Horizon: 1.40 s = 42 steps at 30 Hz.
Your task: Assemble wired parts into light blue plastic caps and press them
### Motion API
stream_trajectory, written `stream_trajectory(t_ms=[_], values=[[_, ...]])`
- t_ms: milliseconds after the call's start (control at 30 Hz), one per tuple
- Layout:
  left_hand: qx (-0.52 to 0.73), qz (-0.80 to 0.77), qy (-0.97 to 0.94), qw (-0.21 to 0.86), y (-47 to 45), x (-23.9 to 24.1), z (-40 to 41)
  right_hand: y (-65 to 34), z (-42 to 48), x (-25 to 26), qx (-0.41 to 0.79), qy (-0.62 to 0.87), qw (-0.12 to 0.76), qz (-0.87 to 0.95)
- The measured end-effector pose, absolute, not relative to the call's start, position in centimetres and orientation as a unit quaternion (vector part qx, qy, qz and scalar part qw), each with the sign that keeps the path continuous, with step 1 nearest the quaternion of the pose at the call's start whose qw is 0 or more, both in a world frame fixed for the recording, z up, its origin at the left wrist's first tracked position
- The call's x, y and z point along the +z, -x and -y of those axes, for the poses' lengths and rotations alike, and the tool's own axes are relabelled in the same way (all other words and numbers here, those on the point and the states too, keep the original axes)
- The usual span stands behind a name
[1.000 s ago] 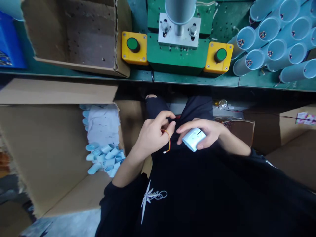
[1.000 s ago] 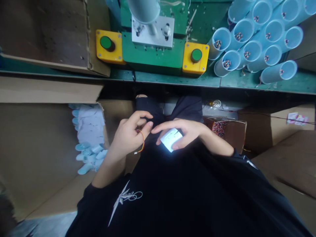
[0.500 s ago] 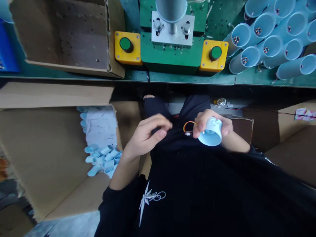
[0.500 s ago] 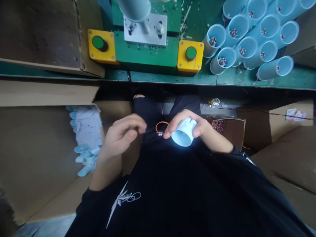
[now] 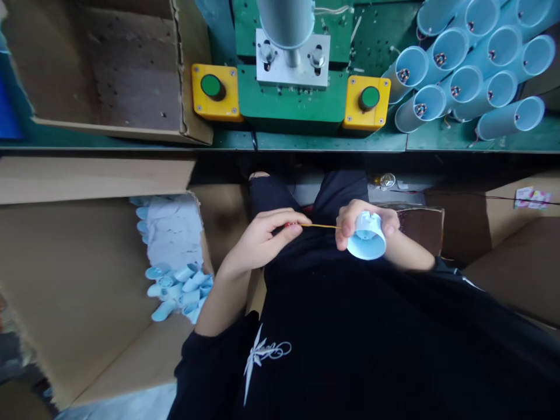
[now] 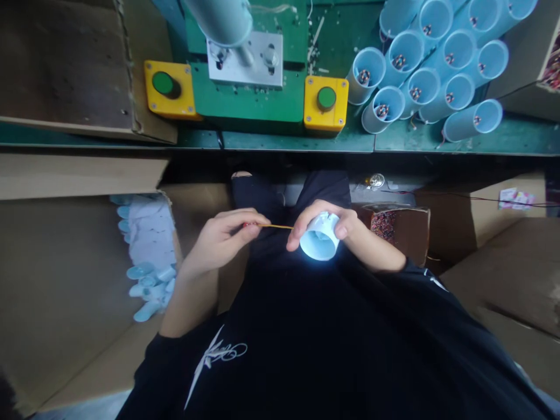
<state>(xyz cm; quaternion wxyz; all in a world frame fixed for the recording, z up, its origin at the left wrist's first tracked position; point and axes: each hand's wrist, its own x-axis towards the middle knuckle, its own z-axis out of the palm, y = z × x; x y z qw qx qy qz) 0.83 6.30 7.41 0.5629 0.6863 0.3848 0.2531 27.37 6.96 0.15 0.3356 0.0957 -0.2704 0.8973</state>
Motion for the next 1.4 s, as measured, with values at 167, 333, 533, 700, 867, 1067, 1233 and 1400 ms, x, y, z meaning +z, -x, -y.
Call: stream_trajectory(t_ms=[167, 333, 533, 700, 867, 1067, 1233, 1400], values=[[0.332, -0.402, -0.7, 0.488, -0.2, 8.4, -5.3, -28.5, -6.9, 0.5, 0.866, 0.044, 0.403, 0.293], [0.382, -0.393, -0.749, 0.373, -0.4, 9.7, -4.2, -29.2, -7.0, 1.5, 0.772, 0.142, 0.429, 0.447], [0.42, -0.295, -0.765, 0.389, -1.8, 10.0, -4.6, -28.7, -7.3, 1.1, 0.652, 0.182, 0.429, 0.598], [0.419, -0.271, -0.778, 0.381, -2.3, 9.5, -5.0, -28.1, -6.9, 1.3, 0.658, 0.175, 0.425, 0.597], [0.389, -0.277, -0.797, 0.37, -2.3, 9.4, -4.8, -28.2, -7.1, 1.9, 0.611, 0.188, 0.413, 0.648], [0.329, -0.278, -0.819, 0.379, -2.1, 9.9, -4.0, -28.3, -7.5, 2.4, 0.571, 0.195, 0.397, 0.692], [0.329, -0.288, -0.829, 0.35, -2.0, 10.0, -4.0, -28.2, -7.5, 2.6, 0.56, 0.201, 0.393, 0.701], [0.336, -0.285, -0.833, 0.333, -2.1, 9.9, -4.3, -28.2, -7.4, 2.5, 0.554, 0.209, 0.382, 0.71]])
